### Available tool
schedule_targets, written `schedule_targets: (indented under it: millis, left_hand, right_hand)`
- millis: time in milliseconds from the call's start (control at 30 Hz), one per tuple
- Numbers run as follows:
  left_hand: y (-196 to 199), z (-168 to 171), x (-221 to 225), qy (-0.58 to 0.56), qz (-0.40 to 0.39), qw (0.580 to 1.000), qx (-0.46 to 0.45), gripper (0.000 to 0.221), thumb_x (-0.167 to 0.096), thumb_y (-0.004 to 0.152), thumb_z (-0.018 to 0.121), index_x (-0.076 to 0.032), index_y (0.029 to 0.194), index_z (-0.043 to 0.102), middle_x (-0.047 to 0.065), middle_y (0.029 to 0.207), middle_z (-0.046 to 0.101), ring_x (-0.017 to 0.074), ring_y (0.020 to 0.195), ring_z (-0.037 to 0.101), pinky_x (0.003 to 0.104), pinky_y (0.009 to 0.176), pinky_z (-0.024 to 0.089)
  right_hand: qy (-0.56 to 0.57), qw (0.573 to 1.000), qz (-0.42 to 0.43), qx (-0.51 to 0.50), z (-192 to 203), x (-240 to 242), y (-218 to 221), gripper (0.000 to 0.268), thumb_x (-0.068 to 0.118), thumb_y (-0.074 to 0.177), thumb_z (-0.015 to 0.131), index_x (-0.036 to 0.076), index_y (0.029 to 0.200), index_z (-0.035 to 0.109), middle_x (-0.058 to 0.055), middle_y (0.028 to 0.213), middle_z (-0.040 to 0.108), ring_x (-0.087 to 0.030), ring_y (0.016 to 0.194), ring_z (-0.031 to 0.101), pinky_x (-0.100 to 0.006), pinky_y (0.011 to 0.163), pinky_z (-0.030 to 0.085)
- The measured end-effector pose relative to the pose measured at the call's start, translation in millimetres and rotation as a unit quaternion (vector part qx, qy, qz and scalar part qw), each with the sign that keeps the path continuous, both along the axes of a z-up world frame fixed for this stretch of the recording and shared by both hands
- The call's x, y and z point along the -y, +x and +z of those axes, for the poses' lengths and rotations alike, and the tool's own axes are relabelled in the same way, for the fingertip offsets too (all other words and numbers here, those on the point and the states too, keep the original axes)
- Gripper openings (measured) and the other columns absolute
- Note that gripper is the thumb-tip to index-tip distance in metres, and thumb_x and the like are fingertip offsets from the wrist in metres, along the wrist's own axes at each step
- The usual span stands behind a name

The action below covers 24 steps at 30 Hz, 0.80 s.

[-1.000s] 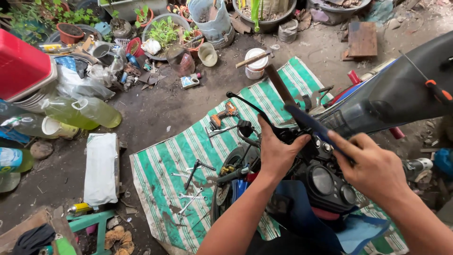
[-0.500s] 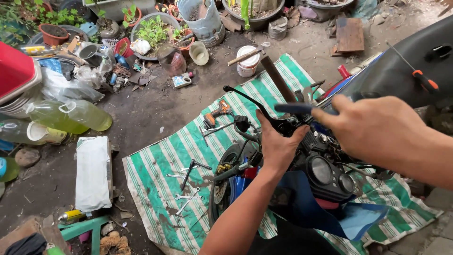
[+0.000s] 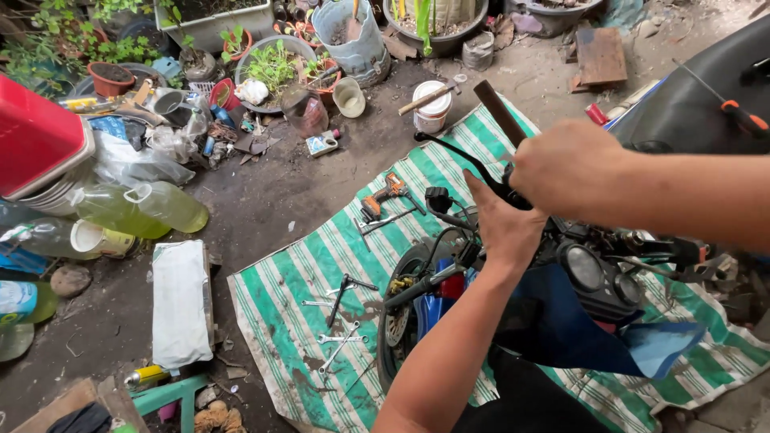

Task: Sanding a component on the front of a motorcycle using a wooden block and sandpaper to smooth the surface.

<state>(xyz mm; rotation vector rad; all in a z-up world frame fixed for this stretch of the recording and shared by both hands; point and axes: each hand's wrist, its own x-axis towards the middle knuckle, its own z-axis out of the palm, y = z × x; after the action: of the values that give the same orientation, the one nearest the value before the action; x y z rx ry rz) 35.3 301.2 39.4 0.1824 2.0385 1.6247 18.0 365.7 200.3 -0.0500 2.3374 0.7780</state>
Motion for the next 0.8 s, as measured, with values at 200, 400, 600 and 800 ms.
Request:
schedule_targets:
  millis: [200, 400, 600, 800]
  left_hand:
    - [0, 28, 9, 0.011, -0.013, 0.999, 0.044, 0.146, -0.073, 0.072, 0.066, -0.018, 0.176, -0.019, 0.008, 0.191, -0.008, 0.033, 0.174, 0.009, 0.051, 0.134, 0.024]
    - [1, -7, 9, 0.132, -0.009, 0.991, 0.001, 0.139, -0.064, 0.089, 0.074, -0.008, 0.174, -0.021, 0.029, 0.182, -0.006, 0.0551, 0.165, 0.015, 0.08, 0.12, 0.039]
    - [0, 1, 18, 0.164, -0.009, 0.986, -0.021, 0.144, -0.062, 0.088, 0.08, -0.002, 0.173, -0.019, 0.034, 0.18, -0.005, 0.0589, 0.165, 0.012, 0.081, 0.122, 0.037]
    - [-6, -20, 6, 0.117, -0.012, 0.993, -0.003, 0.152, -0.071, 0.08, 0.082, -0.008, 0.176, -0.017, 0.027, 0.184, -0.004, 0.0492, 0.168, 0.015, 0.074, 0.129, 0.034]
  right_hand:
    - [0.094, 0.984, 0.067, -0.134, 40, 3, -62, 0.026, 0.018, 0.117, 0.055, 0.015, 0.12, 0.081, 0.004, 0.095, 0.067, -0.013, 0.074, 0.076, -0.028, 0.055, 0.067]
    - [-0.07, 0.936, 0.206, -0.279, -77, -62, 33, 0.026, 0.008, 0.09, 0.062, 0.021, 0.071, 0.075, -0.004, 0.074, 0.068, -0.027, 0.063, 0.073, -0.048, 0.053, 0.056]
    - [0.041, 0.884, 0.217, -0.413, -26, -51, -27, 0.013, 0.014, 0.089, 0.065, 0.02, 0.093, 0.076, -0.008, 0.088, 0.066, -0.024, 0.059, 0.068, -0.04, 0.048, 0.05]
    - [-0.037, 0.943, 0.178, -0.277, -66, -74, 36, 0.023, 0.017, 0.094, 0.063, 0.029, 0.084, 0.08, -0.002, 0.086, 0.07, -0.021, 0.064, 0.076, -0.042, 0.053, 0.059]
